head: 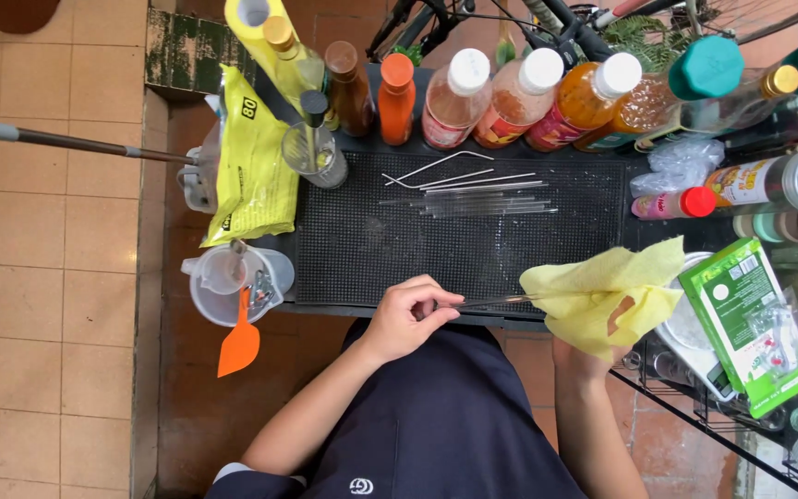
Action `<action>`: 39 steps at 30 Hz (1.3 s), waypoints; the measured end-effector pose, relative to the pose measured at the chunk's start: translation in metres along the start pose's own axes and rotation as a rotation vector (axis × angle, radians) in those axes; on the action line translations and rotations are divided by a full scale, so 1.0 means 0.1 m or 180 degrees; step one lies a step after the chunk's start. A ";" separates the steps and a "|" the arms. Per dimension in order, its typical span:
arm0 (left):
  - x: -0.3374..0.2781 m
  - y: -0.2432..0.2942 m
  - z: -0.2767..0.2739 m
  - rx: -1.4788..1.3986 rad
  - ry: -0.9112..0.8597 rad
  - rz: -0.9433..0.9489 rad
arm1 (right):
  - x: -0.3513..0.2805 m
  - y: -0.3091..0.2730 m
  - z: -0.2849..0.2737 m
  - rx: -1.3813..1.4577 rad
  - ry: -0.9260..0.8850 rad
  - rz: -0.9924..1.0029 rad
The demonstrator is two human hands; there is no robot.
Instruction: Wiping and cleaning reusable straws and a spoon with a cloth at a counter.
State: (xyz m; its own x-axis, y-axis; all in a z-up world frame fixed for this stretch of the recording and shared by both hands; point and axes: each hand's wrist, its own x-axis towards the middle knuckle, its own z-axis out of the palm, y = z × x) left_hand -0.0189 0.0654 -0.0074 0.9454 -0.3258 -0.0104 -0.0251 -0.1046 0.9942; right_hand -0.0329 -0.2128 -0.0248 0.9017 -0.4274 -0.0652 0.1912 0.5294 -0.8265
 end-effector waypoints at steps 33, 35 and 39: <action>-0.45 0.52 -0.07 0.1042 0.0533 0.1482 | -1.07 0.40 0.26 -0.0305 0.0060 0.0926; -0.49 0.51 -0.09 0.0994 0.0567 0.1453 | -0.96 0.22 0.24 -0.0182 0.0354 0.0767; -0.64 0.45 -0.13 0.0683 0.0424 0.0870 | -0.94 -0.13 0.26 -0.0126 0.0579 0.0329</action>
State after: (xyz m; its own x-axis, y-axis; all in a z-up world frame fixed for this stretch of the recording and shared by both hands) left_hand -0.0767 0.0940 0.0393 0.9280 -0.2453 0.2806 -0.3369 -0.2299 0.9131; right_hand -0.1097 -0.1607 0.0071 0.8302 -0.4995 -0.2476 0.0827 0.5496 -0.8313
